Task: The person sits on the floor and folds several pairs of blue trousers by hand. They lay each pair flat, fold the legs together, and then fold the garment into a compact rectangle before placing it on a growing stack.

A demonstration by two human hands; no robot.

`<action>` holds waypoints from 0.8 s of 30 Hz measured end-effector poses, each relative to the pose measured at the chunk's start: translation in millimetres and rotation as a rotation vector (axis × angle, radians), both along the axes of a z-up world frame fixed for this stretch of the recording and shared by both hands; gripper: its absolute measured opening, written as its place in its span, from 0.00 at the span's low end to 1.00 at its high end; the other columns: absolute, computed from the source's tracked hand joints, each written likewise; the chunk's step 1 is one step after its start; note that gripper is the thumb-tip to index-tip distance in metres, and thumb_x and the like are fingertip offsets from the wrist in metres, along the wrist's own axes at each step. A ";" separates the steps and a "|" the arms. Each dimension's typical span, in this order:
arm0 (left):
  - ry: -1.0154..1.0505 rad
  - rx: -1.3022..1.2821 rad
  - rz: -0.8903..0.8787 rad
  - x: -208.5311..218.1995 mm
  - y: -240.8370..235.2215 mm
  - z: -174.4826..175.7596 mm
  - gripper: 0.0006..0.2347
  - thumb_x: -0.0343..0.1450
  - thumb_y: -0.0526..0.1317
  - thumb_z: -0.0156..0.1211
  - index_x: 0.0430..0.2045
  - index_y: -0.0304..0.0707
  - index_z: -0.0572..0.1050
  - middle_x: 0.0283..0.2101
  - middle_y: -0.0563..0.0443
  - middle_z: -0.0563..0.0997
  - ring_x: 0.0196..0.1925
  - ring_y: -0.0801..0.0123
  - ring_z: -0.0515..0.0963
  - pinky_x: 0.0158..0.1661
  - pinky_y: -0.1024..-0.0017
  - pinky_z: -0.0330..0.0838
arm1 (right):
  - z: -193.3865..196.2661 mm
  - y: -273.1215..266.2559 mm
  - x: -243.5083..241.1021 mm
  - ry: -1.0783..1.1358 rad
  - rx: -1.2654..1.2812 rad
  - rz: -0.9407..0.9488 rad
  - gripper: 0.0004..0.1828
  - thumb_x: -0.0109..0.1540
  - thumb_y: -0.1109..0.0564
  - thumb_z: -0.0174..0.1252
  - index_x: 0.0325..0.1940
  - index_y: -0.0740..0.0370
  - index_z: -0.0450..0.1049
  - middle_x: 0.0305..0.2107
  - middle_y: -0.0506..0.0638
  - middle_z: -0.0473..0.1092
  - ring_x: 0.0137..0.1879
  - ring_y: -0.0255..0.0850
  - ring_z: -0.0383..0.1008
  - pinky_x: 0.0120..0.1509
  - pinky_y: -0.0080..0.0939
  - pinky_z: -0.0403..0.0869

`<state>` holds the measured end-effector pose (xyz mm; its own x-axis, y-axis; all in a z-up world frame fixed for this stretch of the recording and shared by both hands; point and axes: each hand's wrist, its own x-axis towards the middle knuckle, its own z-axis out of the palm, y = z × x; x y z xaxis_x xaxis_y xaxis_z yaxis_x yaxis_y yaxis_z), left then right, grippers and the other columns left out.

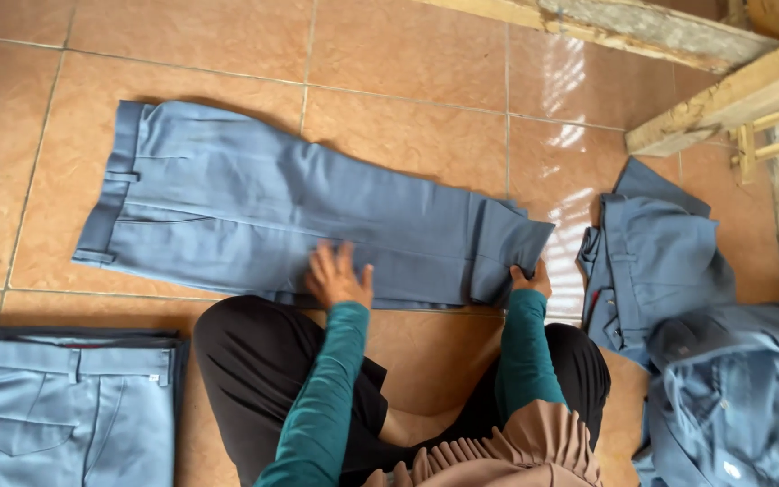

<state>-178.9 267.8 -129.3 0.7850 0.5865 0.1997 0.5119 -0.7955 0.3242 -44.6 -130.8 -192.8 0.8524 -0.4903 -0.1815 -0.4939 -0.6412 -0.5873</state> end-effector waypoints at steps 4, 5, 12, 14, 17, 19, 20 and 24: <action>0.209 -0.016 0.075 9.2 27.8 -28.6 0.28 0.75 0.58 0.44 0.72 0.63 0.52 0.78 0.51 0.48 0.80 0.55 0.43 0.67 0.30 0.40 | 2.3 19.8 -11.6 -0.022 -0.027 0.062 0.32 0.60 0.44 0.67 0.67 0.44 0.70 0.52 0.59 0.74 0.57 0.61 0.74 0.62 0.61 0.74; 0.230 0.062 0.116 12.2 34.9 -26.5 0.27 0.75 0.59 0.44 0.72 0.64 0.53 0.78 0.52 0.51 0.79 0.56 0.45 0.67 0.30 0.40 | 1.8 28.1 -14.7 -0.083 -0.042 0.129 0.30 0.60 0.45 0.66 0.65 0.50 0.71 0.49 0.62 0.73 0.54 0.64 0.75 0.60 0.65 0.75; 0.534 -0.140 0.418 32.0 152.8 23.0 0.24 0.78 0.56 0.37 0.72 0.75 0.48 0.79 0.62 0.43 0.79 0.48 0.37 0.66 0.25 0.16 | 32.5 96.8 -43.4 -0.053 0.194 0.341 0.21 0.62 0.42 0.67 0.52 0.56 0.74 0.42 0.55 0.72 0.49 0.57 0.77 0.53 0.61 0.77; 0.582 -0.192 0.507 19.3 213.2 26.6 0.24 0.78 0.54 0.41 0.73 0.75 0.48 0.79 0.60 0.43 0.79 0.45 0.38 0.66 0.25 0.19 | 5.5 107.3 -36.3 -0.087 0.367 0.267 0.25 0.59 0.49 0.71 0.56 0.59 0.73 0.44 0.60 0.74 0.54 0.60 0.75 0.57 0.63 0.75; 0.635 -0.253 0.573 -13.8 280.4 37.6 0.25 0.78 0.50 0.44 0.72 0.77 0.48 0.79 0.57 0.43 0.79 0.40 0.40 0.66 0.25 0.22 | 14.8 118.4 -30.3 -0.136 0.611 0.148 0.27 0.57 0.58 0.73 0.59 0.62 0.75 0.44 0.63 0.75 0.56 0.60 0.75 0.59 0.62 0.73; 0.657 -0.258 0.551 -26.5 306.1 33.5 0.26 0.77 0.49 0.44 0.71 0.80 0.47 0.79 0.56 0.42 0.78 0.37 0.40 0.66 0.25 0.22 | 19.7 111.5 -25.8 -0.143 0.681 0.103 0.24 0.57 0.61 0.72 0.57 0.62 0.76 0.42 0.63 0.76 0.54 0.58 0.76 0.56 0.60 0.72; 0.703 -0.239 0.579 -28.3 312.6 24.6 0.27 0.75 0.52 0.48 0.71 0.78 0.49 0.79 0.51 0.44 0.78 0.37 0.38 0.65 0.25 0.19 | 14.0 102.4 -22.1 -0.144 0.737 0.065 0.21 0.56 0.62 0.73 0.52 0.57 0.78 0.39 0.57 0.77 0.49 0.51 0.77 0.56 0.55 0.73; 0.588 -0.157 0.509 6.6 287.3 11.5 0.28 0.71 0.57 0.54 0.70 0.67 0.60 0.78 0.48 0.50 0.79 0.48 0.43 0.68 0.33 0.25 | 11.3 85.8 -14.8 -0.112 0.895 -0.007 0.19 0.55 0.62 0.73 0.48 0.50 0.80 0.33 0.51 0.77 0.39 0.43 0.78 0.45 0.47 0.77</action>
<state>-172.4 555.0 -117.8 0.3643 0.8885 -0.2790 0.9224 -0.3855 -0.0231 -59.4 -45.0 -181.6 0.8857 -0.2102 -0.4140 -0.4060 0.0818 -0.9102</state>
